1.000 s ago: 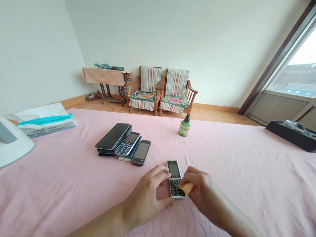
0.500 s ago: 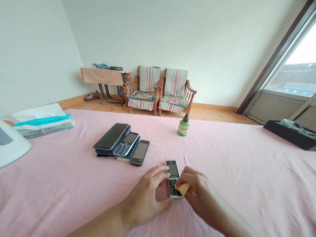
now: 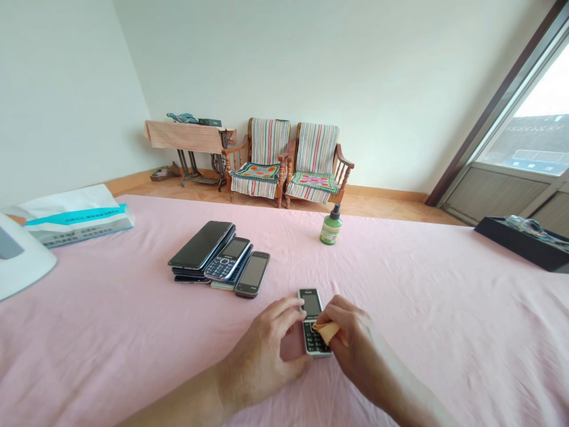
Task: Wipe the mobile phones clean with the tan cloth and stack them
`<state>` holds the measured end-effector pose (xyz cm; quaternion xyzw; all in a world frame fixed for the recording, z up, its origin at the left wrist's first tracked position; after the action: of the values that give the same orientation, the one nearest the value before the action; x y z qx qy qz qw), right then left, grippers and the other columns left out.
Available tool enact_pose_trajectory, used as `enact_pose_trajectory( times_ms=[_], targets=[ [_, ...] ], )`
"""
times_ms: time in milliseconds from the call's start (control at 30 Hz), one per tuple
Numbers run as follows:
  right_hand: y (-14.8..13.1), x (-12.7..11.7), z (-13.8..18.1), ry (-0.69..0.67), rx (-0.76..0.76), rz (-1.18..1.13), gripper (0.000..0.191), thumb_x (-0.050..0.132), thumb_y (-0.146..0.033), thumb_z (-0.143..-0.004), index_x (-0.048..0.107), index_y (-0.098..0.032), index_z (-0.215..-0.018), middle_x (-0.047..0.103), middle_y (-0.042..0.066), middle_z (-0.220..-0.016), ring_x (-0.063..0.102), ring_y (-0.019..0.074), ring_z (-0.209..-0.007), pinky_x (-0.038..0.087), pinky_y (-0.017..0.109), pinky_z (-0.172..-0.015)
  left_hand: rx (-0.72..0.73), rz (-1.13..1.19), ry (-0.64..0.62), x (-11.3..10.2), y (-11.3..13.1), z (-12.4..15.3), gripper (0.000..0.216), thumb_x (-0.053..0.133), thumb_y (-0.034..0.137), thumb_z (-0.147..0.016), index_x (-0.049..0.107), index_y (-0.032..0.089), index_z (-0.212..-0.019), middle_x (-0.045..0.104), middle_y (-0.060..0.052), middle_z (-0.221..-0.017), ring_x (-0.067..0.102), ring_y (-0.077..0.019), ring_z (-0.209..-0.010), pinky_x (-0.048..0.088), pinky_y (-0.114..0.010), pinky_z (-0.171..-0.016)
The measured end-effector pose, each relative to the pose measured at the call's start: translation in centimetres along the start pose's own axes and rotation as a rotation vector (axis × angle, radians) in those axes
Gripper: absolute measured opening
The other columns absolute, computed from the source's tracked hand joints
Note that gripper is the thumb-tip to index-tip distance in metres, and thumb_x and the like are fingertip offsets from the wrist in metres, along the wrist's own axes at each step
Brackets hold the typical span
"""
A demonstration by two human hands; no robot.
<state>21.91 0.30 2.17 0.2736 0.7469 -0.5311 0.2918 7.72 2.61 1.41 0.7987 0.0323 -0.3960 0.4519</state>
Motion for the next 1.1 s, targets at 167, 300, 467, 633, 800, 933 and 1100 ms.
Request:
enact_pose_trajectory(
  times_ms=[167, 300, 467, 633, 800, 933, 1100],
  targets=[
    [-0.03, 0.09, -0.22, -0.03, 0.006, -0.006, 0.031, 0.042, 0.007, -0.064, 0.059, -0.017, -0.073, 0.056, 0.002, -0.078, 0.054, 0.013, -0.069, 0.038, 0.023, -0.061, -0.008, -0.01, -0.015, -0.02, 0.13, -0.14, 0.043, 0.072, 0.016, -0.067, 0.06, 0.018, -0.108, 0.055, -0.011, -0.128, 0.05, -0.026, -0.121, 0.042, -0.04, -0.103],
    [-0.11, 0.12, -0.16, -0.031, -0.011, -0.003, 0.031, 0.042, 0.008, -0.064, 0.06, -0.016, -0.072, 0.056, 0.003, -0.08, 0.054, 0.0136, -0.072, 0.039, 0.023, -0.064, -0.014, -0.012, -0.015, -0.08, 0.28, -0.15, 0.044, 0.071, 0.013, -0.065, 0.06, 0.018, -0.108, 0.055, -0.011, -0.128, 0.05, -0.026, -0.121, 0.042, -0.041, -0.103],
    [-0.51, 0.67, -0.01, -0.078, -0.022, -0.054, 0.03, 0.042, 0.007, -0.066, 0.059, -0.017, -0.069, 0.056, 0.001, -0.078, 0.054, 0.0116, -0.068, 0.038, 0.021, -0.06, 0.0, 0.004, -0.01, 0.04, 0.26, -0.11, 0.044, 0.071, 0.012, -0.065, 0.06, 0.019, -0.107, 0.056, -0.011, -0.128, 0.05, -0.0262, -0.121, 0.042, -0.041, -0.103],
    [-0.47, 0.38, -0.23, -0.035, -0.035, -0.026, 0.03, 0.042, 0.007, -0.065, 0.06, -0.016, -0.072, 0.056, 0.003, -0.079, 0.054, 0.0131, -0.071, 0.039, 0.023, -0.063, -0.007, 0.004, 0.003, -0.04, 0.21, -0.14, 0.044, 0.071, 0.011, -0.064, 0.06, 0.02, -0.106, 0.055, -0.01, -0.128, 0.05, -0.0262, -0.121, 0.042, -0.041, -0.103],
    [-0.46, 0.37, -0.22, -0.073, 0.003, -0.023, 0.031, 0.042, 0.008, -0.065, 0.061, -0.016, -0.069, 0.056, 0.003, -0.078, 0.054, 0.0125, -0.069, 0.038, 0.022, -0.062, -0.021, 0.008, -0.026, 0.05, 0.27, -0.16, 0.045, 0.071, 0.012, -0.065, 0.06, 0.018, -0.108, 0.055, -0.011, -0.128, 0.05, -0.0253, -0.121, 0.041, -0.04, -0.104],
    [-0.76, 0.31, -0.29, -0.064, -0.026, -0.021, 0.032, 0.041, 0.009, -0.064, 0.06, -0.016, -0.071, 0.056, 0.004, -0.08, 0.054, 0.0136, -0.072, 0.039, 0.023, -0.064, -0.024, 0.003, -0.023, -0.01, 0.28, -0.19, 0.045, 0.071, 0.011, -0.065, 0.06, 0.017, -0.108, 0.055, -0.012, -0.129, 0.049, -0.0252, -0.122, 0.039, -0.04, -0.105],
    [-0.52, 0.39, -0.16, -0.071, -0.021, -0.037, 0.033, 0.04, 0.009, -0.064, 0.06, -0.016, -0.07, 0.056, 0.002, -0.079, 0.054, 0.0127, -0.071, 0.039, 0.023, -0.064, -0.024, 0.016, -0.034, -0.07, 0.38, -0.21, 0.043, 0.07, 0.009, -0.063, 0.061, 0.017, -0.105, 0.055, -0.011, -0.128, 0.05, -0.0254, -0.121, 0.041, -0.039, -0.104]
  ],
)
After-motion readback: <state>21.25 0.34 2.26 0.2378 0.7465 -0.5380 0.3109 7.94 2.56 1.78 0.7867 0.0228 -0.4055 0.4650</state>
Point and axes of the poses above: each hand's wrist, its own z-axis away from the middle knuckle, its own x-axis out of the palm, y = z × x, the point moved 6 cm from there along -z, towards the middle knuckle
